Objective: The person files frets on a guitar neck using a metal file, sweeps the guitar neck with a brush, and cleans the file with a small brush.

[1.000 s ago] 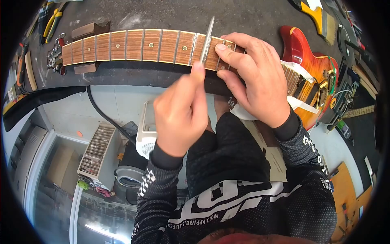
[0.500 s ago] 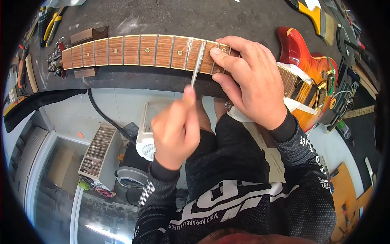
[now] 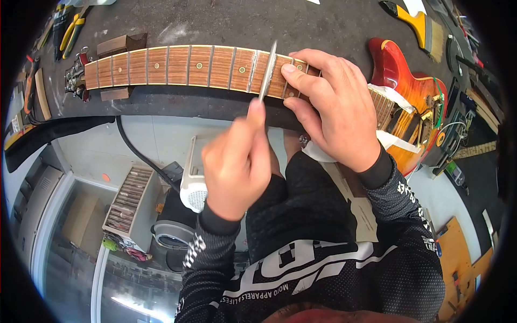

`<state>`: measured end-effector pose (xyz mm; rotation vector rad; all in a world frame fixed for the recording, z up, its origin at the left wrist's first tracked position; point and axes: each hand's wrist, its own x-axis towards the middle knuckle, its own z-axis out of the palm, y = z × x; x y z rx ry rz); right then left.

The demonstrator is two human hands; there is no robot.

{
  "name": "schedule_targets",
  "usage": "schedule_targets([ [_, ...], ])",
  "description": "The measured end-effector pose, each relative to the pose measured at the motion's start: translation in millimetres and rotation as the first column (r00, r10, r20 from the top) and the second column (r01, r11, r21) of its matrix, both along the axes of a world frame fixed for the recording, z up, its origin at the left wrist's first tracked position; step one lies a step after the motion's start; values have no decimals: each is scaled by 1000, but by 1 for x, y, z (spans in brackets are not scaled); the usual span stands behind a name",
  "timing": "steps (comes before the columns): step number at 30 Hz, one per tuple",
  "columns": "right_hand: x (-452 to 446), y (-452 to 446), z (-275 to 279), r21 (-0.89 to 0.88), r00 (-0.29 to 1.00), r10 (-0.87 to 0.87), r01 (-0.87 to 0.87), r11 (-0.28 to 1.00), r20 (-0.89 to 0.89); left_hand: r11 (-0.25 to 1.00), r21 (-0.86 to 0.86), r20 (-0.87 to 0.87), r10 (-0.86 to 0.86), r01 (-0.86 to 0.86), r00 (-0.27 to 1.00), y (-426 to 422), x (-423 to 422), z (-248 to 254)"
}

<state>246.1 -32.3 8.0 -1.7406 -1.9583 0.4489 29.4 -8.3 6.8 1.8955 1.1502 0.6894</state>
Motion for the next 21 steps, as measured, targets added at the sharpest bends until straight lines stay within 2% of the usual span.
schedule_targets([
  [1,0,-1,-1,0,1000,-1,1,1000,-4,1000,-8,-31,-2,2,1000,-11,-11,4],
  [4,0,-1,0,-7,1000,-2,2,1000,-10,1000,13,31,0,0,1000,-7,-7,-1],
  [7,0,-1,1,-16,1000,-5,5,1000,14,999,-45,-7,-7,7,1000,13,10,2],
  [10,0,-1,0,-9,1000,-1,1,1000,2,1000,-28,-39,9,-10,999,-5,-3,5],
  [12,1,0,-1,0,1000,2,-2,1000,-5,1000,24,26,16,-17,1000,-11,-11,-1],
  [14,2,-1,-2,11,1000,3,-4,1000,3,999,35,-19,12,-11,1000,-11,-9,0],
  [15,0,-1,-4,24,1000,-1,0,1000,10,998,-59,16,8,-7,1000,14,12,-3],
  [21,-1,0,-6,57,1000,-1,0,998,21,997,80,54,9,-14,998,-26,-19,-14],
])
